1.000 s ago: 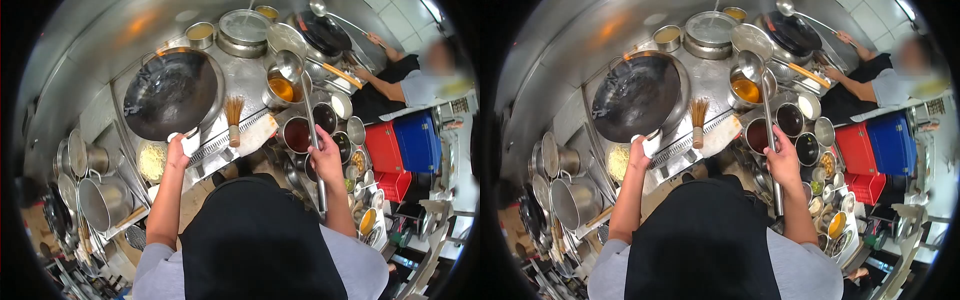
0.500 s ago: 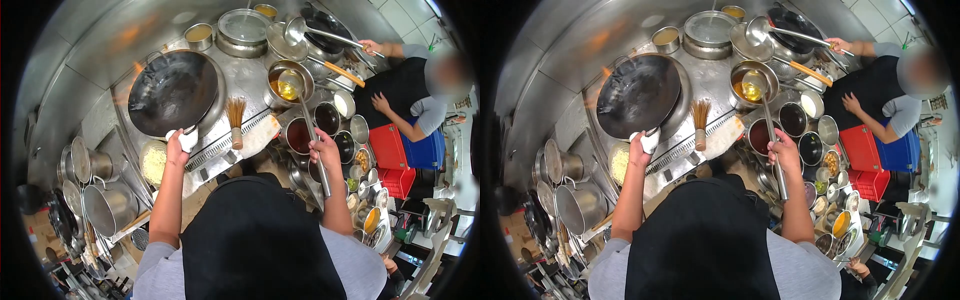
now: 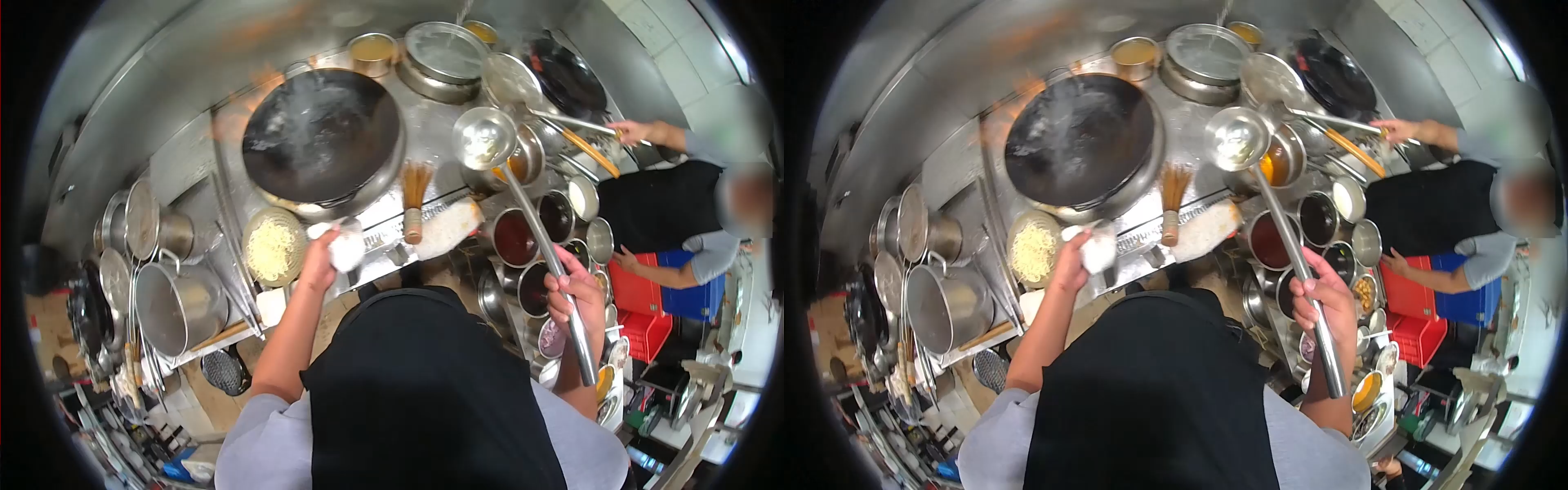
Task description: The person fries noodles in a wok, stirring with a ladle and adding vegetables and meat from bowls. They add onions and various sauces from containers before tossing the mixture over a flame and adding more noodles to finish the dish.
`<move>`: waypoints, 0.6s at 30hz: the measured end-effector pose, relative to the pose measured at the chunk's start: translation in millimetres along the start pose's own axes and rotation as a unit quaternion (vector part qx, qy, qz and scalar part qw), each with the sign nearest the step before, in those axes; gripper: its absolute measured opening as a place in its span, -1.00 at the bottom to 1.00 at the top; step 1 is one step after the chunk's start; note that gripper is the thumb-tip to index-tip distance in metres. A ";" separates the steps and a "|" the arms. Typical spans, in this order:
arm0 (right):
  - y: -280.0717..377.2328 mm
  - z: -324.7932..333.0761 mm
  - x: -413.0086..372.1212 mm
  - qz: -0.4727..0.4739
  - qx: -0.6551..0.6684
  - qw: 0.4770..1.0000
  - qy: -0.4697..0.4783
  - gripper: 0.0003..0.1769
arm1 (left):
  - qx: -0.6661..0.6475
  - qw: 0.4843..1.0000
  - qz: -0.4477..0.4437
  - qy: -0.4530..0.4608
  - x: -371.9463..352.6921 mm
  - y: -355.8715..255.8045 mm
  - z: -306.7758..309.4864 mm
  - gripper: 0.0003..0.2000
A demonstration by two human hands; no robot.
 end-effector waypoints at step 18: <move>-163.0 -16.2 239.4 0.200 -0.607 0.730 -0.241 -0.23 | 0.282 0.947 -0.140 0.054 -16.3 45.3 12.7 -0.43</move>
Point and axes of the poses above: each hand's wrist, its own x-axis towards the middle knuckle, its own z-axis out of the back of the hand, y = z × x, the point moved 9 cm from there along x, towards the middle knuckle, and after that the axes turned 11 degrees about -x, right-handed, at the moved point
